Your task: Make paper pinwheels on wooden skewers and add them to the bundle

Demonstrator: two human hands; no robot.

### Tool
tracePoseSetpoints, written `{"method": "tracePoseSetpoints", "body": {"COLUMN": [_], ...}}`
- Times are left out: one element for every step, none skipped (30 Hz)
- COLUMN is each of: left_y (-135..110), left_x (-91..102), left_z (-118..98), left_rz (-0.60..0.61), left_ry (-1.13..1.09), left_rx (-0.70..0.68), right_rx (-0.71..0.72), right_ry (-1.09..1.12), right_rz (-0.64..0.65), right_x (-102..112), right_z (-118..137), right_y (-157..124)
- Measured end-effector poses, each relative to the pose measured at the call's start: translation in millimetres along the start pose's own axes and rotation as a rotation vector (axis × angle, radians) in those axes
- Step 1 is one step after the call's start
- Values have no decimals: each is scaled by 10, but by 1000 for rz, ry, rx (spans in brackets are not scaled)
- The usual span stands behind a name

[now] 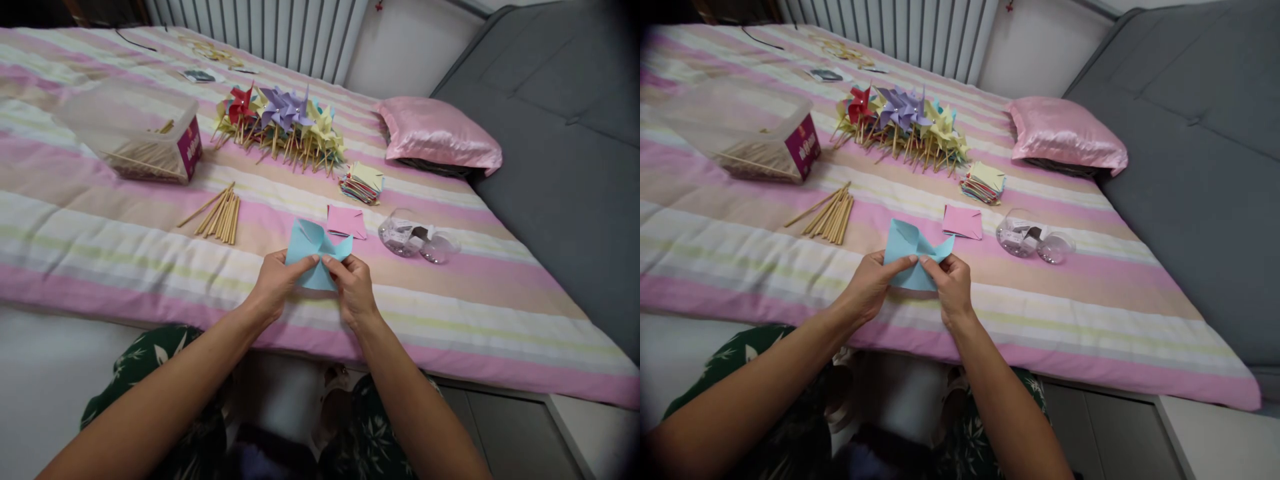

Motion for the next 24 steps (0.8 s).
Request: {"method": "tracePoseSetpoints", "body": {"left_y": [-2, -4, -6, -7, -9, -10, -12, -13, -13, -11, -8, -4, 0, 1, 2, 1, 0, -1, -2, -3, -4, -4, -2, -1], "left_x": [-10, -17, -23, -31, -42, -54, -68, -81, -88, -89, -86, -83, -81, -82, -84, -83, -80, -74, -69, -66, -65, -66, -67, -68], "left_z": [10, 20, 30, 37, 41, 41, 39, 32, 23, 12, 2, -5, -7, -4, 3, 11, 19, 26, 31, 32, 31, 26, 15, 1], "left_rz": [8, 16, 27, 42, 63, 89, 119, 148, 171, 185, 191, 194, 194, 193, 192, 186, 179, 168, 160, 155, 154, 154, 155, 155], "left_ry": [6, 15, 27, 39, 50, 63, 78, 91, 101, 108, 111, 110, 108, 109, 116, 127, 140, 152, 162, 167, 168, 166, 162, 159], "left_rx": [5, 13, 25, 37, 50, 62, 73, 80, 86, 89, 89, 89, 92, 96, 100, 102, 104, 105, 102, 97, 92, 84, 72, 57], "right_rx": [-11, -24, -40, -62, -87, -112, -136, -158, -182, -206, -228, -247, -261, -267, -267, -265, -264, -263, -259, -251, -241, -229, -219, -211], "right_ry": [-5, -12, -20, -28, -35, -38, -39, -35, -27, -18, -11, -10, -14, -25, -40, -58, -77, -95, -113, -131, -145, -157, -167, -175], "right_rz": [-14, -24, -27, -24, -17, -8, -1, 6, 16, 26, 37, 47, 57, 63, 68, 74, 83, 90, 95, 97, 98, 99, 101, 104], "right_x": [19, 35, 45, 51, 53, 57, 62, 67, 70, 72, 71, 69, 67, 66, 63, 58, 49, 40, 34, 30, 28, 26, 25, 23], "right_z": [-2, -1, -1, -3, -7, -9, -9, -8, -11, -15, -21, -27, -31, -31, -27, -23, -22, -21, -19, -14, -7, 1, 7, 11], "right_y": [2, 3, 4, 5, 6, 8, 12, 16, 21, 26, 29, 31, 32, 31, 29, 25, 17, 9, 2, -3, -5, -5, -4, -2]}}
Point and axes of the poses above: each hand's wrist, its own y-axis towards the middle knuckle, its own x-axis out of the back of the hand, z = x × y, the point moved 10 cm from there along y, towards the middle knuckle, and after that the axes turned 13 degrees about y, right-handed, at the moved point
